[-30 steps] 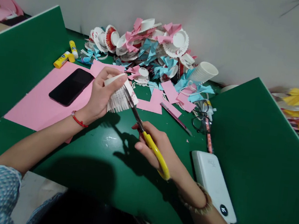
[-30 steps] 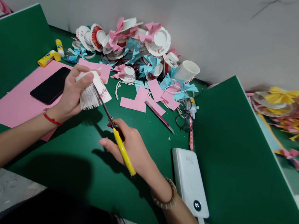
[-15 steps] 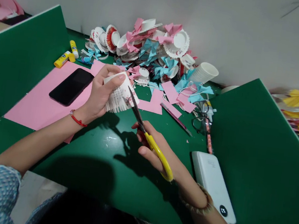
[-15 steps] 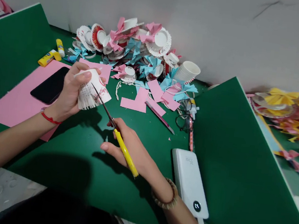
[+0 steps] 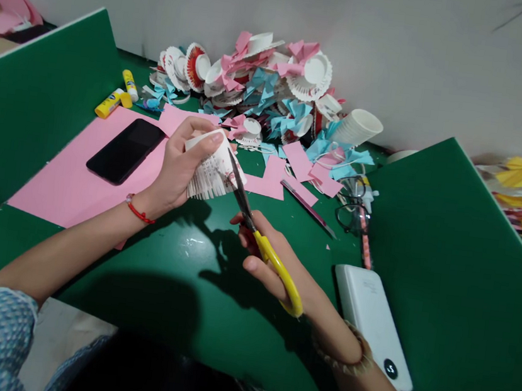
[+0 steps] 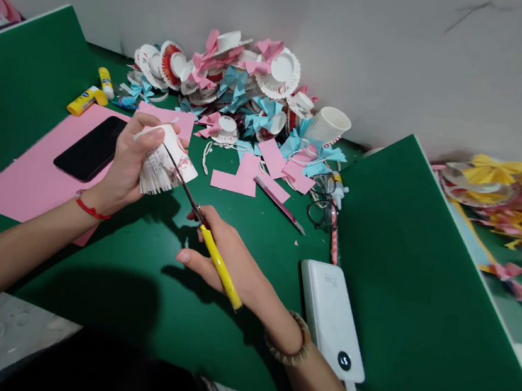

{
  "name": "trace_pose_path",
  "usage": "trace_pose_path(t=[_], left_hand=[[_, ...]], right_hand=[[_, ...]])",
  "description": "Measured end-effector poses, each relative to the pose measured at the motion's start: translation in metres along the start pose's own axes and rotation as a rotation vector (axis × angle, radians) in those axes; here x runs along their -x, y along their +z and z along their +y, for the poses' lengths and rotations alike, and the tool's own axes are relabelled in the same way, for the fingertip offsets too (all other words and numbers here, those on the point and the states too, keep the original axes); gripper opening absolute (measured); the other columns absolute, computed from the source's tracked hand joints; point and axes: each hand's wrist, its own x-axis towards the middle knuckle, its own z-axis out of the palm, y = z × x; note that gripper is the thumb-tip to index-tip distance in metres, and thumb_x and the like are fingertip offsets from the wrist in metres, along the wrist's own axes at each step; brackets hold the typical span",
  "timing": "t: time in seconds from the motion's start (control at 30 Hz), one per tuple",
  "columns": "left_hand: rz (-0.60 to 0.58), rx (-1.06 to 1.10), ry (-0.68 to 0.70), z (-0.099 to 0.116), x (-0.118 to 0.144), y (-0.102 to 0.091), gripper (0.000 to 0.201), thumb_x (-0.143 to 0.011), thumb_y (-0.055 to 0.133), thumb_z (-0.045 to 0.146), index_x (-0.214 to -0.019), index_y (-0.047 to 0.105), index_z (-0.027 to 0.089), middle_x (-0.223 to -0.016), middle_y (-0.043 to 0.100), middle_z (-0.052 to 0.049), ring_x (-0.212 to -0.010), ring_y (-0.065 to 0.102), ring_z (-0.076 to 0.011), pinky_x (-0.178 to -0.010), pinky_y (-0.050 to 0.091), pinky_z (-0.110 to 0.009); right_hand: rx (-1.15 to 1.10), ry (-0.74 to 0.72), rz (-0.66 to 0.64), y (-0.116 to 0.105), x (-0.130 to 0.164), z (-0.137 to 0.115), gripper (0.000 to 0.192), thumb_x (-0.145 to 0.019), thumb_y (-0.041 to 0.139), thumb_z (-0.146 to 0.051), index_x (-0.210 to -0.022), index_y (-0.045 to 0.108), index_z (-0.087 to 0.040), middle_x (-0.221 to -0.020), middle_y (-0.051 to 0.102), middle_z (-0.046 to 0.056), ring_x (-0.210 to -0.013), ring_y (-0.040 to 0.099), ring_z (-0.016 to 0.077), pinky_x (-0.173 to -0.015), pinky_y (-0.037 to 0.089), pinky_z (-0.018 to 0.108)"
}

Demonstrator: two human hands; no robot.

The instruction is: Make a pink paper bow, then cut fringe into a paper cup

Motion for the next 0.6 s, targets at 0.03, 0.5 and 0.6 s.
trace_pose_path(t=[0.03,0.5,0.6], left_hand=[[0.0,0.002,-0.003,0.0,0.0001,0.0001,0.037,-0.07,0.071,0.044,-0.086,0.046,0.022,-0.08,0.066,0.002,-0.085,0.071,-0.0194,-0.071,0.058,-0.033],[-0.012,0.088,-0.027,0.0009,0.0027,0.003,0.036,-0.067,0.075,0.04,-0.083,0.048,0.021,-0.08,0.07,0.003,-0.072,0.071,-0.0152,-0.062,0.057,-0.026],[-0.021,0.092,-0.013,0.0005,0.0031,0.0035,0.035,-0.069,0.074,0.04,-0.082,0.048,0.021,-0.081,0.07,0.002,-0.073,0.071,-0.0156,-0.062,0.058,-0.026]], right_hand=[[-0.003,-0.002,0.0,-0.0001,0.0,-0.0001,0.07,-0.078,0.039,-0.081,-0.105,0.045,-0.017,-0.071,0.045,-0.001,-0.058,0.04,0.0128,-0.053,0.035,0.027],[0.036,-0.011,0.05,0.002,0.0001,0.0001,0.064,-0.082,0.03,-0.08,-0.093,0.046,-0.019,-0.061,0.043,-0.004,-0.052,0.035,0.0119,-0.051,0.029,0.027],[0.034,-0.015,0.062,0.0033,0.0,-0.0007,0.063,-0.083,0.029,-0.079,-0.092,0.046,-0.019,-0.057,0.042,-0.005,-0.049,0.035,0.0112,-0.049,0.028,0.026]])
